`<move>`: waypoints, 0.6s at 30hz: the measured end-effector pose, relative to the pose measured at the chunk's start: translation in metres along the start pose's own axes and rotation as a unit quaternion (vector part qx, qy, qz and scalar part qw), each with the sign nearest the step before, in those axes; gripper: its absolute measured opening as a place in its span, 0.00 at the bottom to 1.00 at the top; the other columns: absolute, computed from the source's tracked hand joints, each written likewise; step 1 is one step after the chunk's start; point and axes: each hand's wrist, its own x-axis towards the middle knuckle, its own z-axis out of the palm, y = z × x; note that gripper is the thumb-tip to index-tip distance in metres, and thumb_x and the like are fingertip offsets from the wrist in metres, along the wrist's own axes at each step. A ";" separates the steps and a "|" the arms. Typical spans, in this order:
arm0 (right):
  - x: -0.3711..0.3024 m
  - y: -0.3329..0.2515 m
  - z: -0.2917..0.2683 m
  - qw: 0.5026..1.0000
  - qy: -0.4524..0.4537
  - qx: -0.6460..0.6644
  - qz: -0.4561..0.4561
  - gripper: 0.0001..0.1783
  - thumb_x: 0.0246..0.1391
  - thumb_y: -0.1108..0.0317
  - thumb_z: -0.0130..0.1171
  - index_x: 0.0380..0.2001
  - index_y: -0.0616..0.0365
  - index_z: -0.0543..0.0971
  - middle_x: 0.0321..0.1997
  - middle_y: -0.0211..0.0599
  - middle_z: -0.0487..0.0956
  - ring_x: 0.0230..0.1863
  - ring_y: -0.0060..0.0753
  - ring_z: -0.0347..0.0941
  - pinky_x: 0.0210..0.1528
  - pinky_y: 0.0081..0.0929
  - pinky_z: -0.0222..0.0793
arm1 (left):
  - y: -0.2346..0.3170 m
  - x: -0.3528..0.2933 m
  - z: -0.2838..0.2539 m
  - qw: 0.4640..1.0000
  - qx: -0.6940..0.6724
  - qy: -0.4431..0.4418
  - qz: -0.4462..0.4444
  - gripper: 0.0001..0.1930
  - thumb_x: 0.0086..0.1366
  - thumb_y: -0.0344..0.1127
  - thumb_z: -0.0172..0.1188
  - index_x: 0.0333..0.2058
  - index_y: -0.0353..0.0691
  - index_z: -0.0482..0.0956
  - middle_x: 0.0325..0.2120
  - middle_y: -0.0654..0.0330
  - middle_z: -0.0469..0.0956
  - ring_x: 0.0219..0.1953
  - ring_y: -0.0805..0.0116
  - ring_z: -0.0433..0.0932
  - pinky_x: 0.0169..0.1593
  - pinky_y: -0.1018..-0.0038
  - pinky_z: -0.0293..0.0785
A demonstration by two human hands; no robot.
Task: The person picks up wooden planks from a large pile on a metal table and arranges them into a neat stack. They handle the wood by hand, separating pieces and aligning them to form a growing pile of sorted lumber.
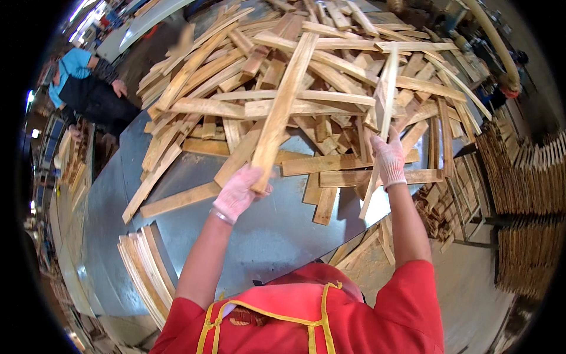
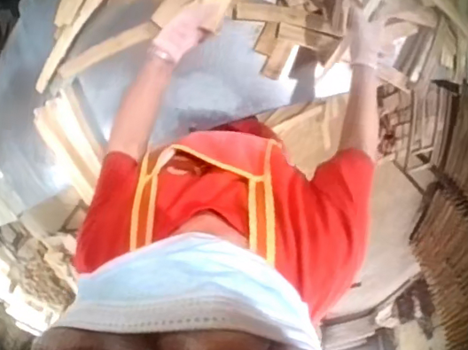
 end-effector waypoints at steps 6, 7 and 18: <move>-0.113 -0.014 0.044 0.980 -0.100 0.175 0.007 0.23 0.59 0.70 0.64 0.56 0.62 0.72 0.41 0.34 0.80 0.42 0.27 0.77 0.47 0.28 0.77 | -0.031 -0.062 0.003 0.978 0.161 0.093 0.095 0.21 0.70 0.44 0.67 0.54 0.37 0.78 0.38 0.60 0.84 0.37 0.70 0.81 0.44 0.73 0.78; -0.128 0.012 0.052 0.960 -0.189 0.208 0.005 0.20 0.62 0.68 0.64 0.54 0.60 0.73 0.44 0.32 0.80 0.44 0.27 0.77 0.48 0.29 0.77 | -0.049 -0.086 -0.012 0.964 0.218 0.118 0.095 0.24 0.69 0.43 0.69 0.57 0.35 0.77 0.40 0.57 0.83 0.39 0.68 0.80 0.45 0.71 0.78; -0.377 0.075 0.247 0.781 -0.578 -0.216 0.091 0.38 0.66 0.45 0.59 0.67 0.63 0.66 0.57 0.58 0.82 0.60 0.58 0.78 0.61 0.44 0.71 | -0.171 -0.351 -0.088 0.757 0.595 0.252 -0.093 0.35 0.64 0.56 0.66 0.62 0.38 0.72 0.52 0.43 0.79 0.51 0.42 0.81 0.56 0.52 0.76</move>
